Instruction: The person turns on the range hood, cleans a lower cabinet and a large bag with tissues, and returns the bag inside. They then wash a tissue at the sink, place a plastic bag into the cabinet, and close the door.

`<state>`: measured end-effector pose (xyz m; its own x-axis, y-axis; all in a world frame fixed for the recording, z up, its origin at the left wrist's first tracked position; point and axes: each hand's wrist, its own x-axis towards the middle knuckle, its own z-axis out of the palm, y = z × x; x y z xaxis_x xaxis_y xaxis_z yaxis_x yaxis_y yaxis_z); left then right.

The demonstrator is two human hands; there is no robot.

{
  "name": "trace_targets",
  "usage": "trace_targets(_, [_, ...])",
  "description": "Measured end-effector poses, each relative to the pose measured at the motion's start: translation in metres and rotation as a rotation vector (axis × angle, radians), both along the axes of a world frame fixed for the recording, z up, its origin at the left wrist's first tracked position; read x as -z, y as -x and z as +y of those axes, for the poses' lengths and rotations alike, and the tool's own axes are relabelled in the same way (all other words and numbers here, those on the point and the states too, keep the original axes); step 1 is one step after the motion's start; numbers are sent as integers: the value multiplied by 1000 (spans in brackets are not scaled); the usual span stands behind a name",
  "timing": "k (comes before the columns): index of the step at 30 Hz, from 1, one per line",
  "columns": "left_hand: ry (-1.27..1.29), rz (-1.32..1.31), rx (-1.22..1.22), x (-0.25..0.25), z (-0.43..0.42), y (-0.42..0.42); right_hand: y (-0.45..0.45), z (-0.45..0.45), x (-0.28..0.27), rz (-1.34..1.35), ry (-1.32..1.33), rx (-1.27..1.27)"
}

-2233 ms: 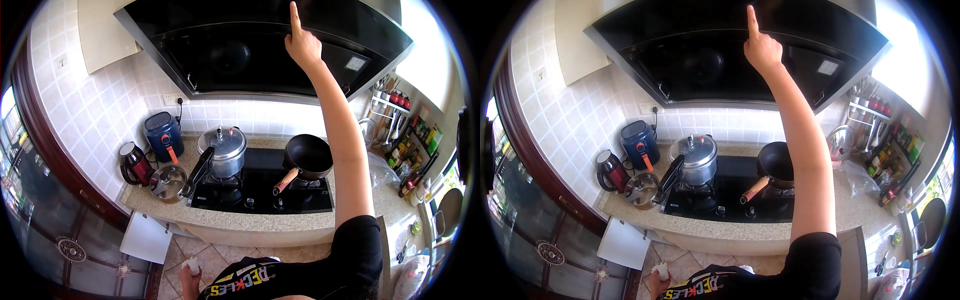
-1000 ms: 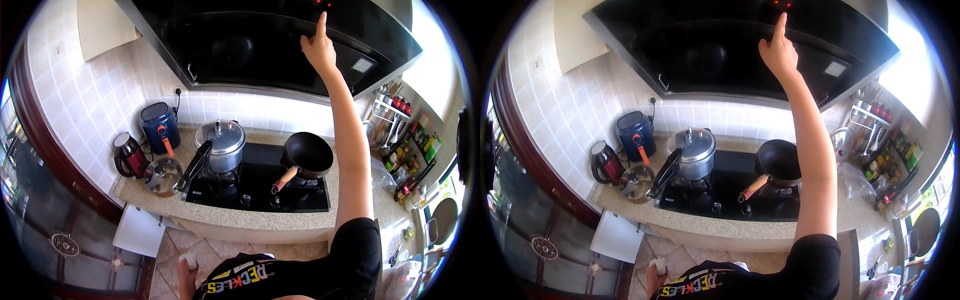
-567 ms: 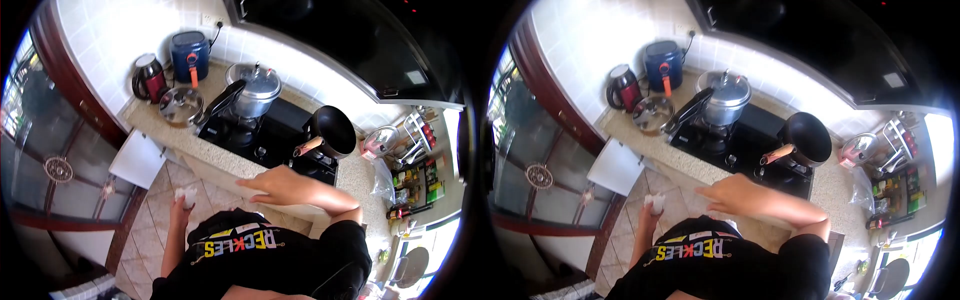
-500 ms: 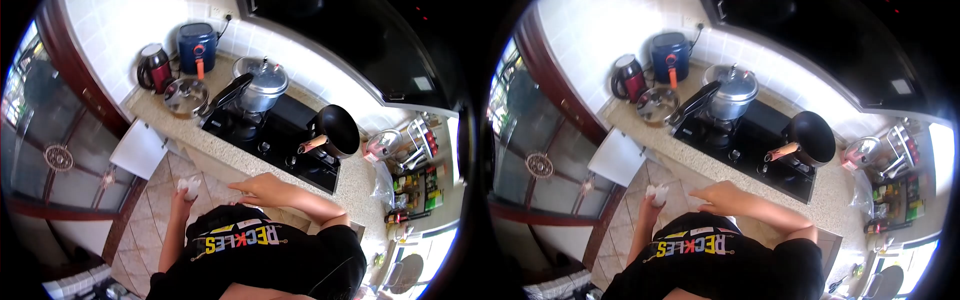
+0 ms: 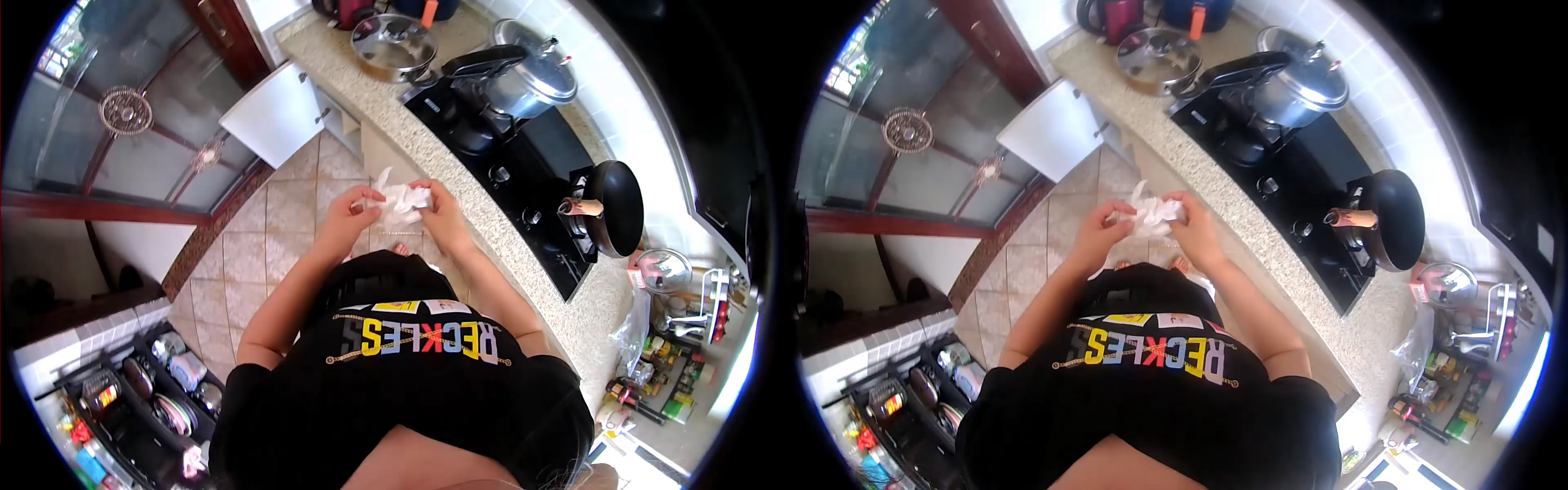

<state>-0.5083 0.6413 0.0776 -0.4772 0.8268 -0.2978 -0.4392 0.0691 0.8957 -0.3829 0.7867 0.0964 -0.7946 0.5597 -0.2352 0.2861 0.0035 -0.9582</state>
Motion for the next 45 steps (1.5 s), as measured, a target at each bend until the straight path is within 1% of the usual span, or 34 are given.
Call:
trace_targets(1, [4, 40, -57, 2, -1, 1, 2, -2, 4, 107, 213, 28])
trace_targets(2, [10, 82, -113, 2, -3, 3, 4, -5, 3, 97, 228, 19])
trace_targets(4, [13, 42, -171, 1, -6, 9, 8, -10, -5, 137, 269, 53])
trace_targets(6, [-60, -177, -338, 2, -9, 16, 10, -11, 2, 162, 293, 76])
trace_targets(7, [-129, -208, -398, 7, -9, 19, 9, -8, 6, 125, 321, 67])
trace_targets(8, [-124, -207, -404, 11, -10, 22, 9, -7, 8, 88, 347, 59])
trace_targets(9, [-181, -236, -448, 11, -12, 24, 9, -8, 6, 38, 375, 66])
trace_targets(10, [-238, -264, -490, 10, -13, 25, 9, -9, 7, 35, 380, 63])
trace_targets(12, [-268, -304, -506, 7, -17, 28, 10, -11, 8, 123, 631, 106])
trace_targets(15, [-306, -311, -472, 2, -16, 34, 11, -12, 2, 66, 646, 90])
trace_targets(16, [-300, -371, -453, -3, -16, 34, 13, -13, 0, 62, 649, 88])
trace_targets(17, [-293, -433, -434, -5, -16, 33, 15, -15, -3, 158, 645, 73])
trace_targets(18, [-290, -435, -438, -4, -15, 33, 16, -17, -6, 254, 640, 59])
trace_targets(20, [-327, -464, -340, -2, -14, 31, 18, -16, -9, 217, 642, 30])
trace_targets(21, [-323, -466, -342, -1, -13, 30, 20, -16, -9, 187, 639, 0])
trace_targets(22, [-302, -477, -287, 0, -11, 30, 22, -16, -7, 186, 641, 1])
trace_targets(23, [-281, -488, -232, 1, -10, 30, 25, -17, -2, 79, 507, -110])
trace_targets(24, [-277, -489, -234, 0, -9, 29, 26, -17, 3, -28, 372, -220])
trace_targets(26, [-235, -449, -337, -2, -8, 29, 27, -12, 12, -11, 388, -218])
trace_targets(28, [-209, -402, -380, 2, -13, 33, 26, -5, 16, 88, 460, -45])
trace_targets(29, [-184, -354, -417, 4, -17, 36, 25, -1, 21, 89, 511, 17])
trace_targets(30, [-183, -353, -427, 7, -20, 40, 22, 3, 24, 87, 514, 8])
trace_targets(32, [-182, -365, -466, 11, -26, 46, 17, 11, 28, 63, 575, 213])
trace_targets(33, [-197, -381, -486, 6, -28, 45, 15, 13, 26, 39, 573, 228])
trace_targets(34, [-195, -381, -493, 8, -28, 44, 14, 14, 27, 36, 576, 223])
trace_targets(36, [-193, -191, -439, 13, -26, 41, 13, 16, 30, 21, 526, 204])
trace_targets(40, [-123, -117, -442, 1, -15, 28, 22, 4, 26, 21, 584, 128])
trace_targets(42, [-89, 52, -376, -12, -7, 22, 31, -2, 15, 69, 838, 91])
trace_targets(43, [-79, 41, -359, -19, -4, 19, 33, -3, 18, 118, 875, 37])
trace_targets(44, [-76, 39, -360, -22, -2, 16, 34, -7, 17, 116, 878, 37])
trace_targets(45, [-52, 37, -327, -23, -1, 14, 35, -11, 14, 136, 781, -22])
